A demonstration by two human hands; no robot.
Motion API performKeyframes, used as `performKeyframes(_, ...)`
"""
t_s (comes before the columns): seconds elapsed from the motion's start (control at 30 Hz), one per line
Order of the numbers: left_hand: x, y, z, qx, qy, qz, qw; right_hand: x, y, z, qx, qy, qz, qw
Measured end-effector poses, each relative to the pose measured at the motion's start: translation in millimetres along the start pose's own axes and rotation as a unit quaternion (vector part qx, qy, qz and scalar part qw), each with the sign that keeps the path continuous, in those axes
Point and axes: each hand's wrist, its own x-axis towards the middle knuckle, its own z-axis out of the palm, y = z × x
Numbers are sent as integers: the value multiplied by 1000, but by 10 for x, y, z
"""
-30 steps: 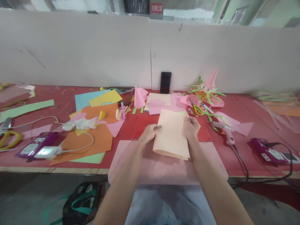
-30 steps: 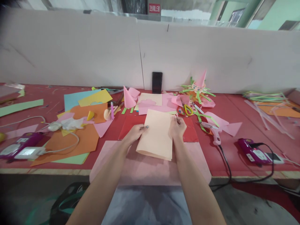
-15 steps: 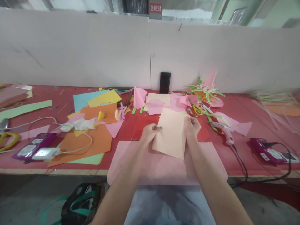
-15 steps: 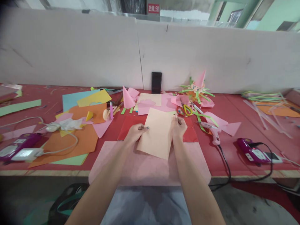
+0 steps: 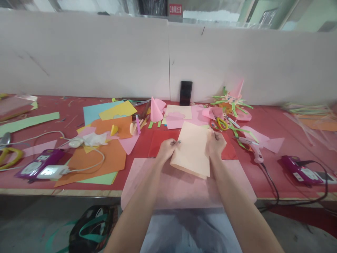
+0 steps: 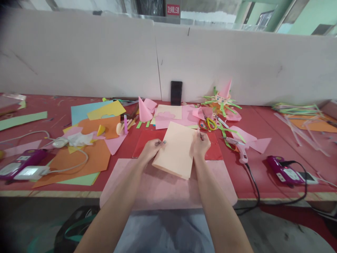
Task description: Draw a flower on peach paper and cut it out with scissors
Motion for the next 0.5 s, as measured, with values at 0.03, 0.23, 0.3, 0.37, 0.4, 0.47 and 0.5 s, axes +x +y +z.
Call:
performKeyframes(0.03,-10,11,1,-1,-4,0,1000,0,-25,-13,-6,-2,-3,1000)
performKeyframes(0.23,-45,27,11,-31,-47,-8,998,2,-96,-54,-26,-4,-4,1000)
performKeyframes(0.3,-37,17,7,-43,-49,-15,998,-2,-105,-58,-35,-7,-6,999)
performKeyframes(0.37,-24,11,1,-51,-52,-19,997,-8,-120,-61,-42,-10,-5,999)
performKeyframes(0.4,-17,10,-2,-54,-55,-19,997,-11,-130,-62,-42,-9,-3,999)
performKeyframes(0.47,-6,14,-7,-56,-58,-17,997,-16,-147,-61,-38,-5,5,999)
performKeyframes(0.5,-3,18,-10,-56,-58,-15,997,-17,-152,-58,-37,-3,7,999)
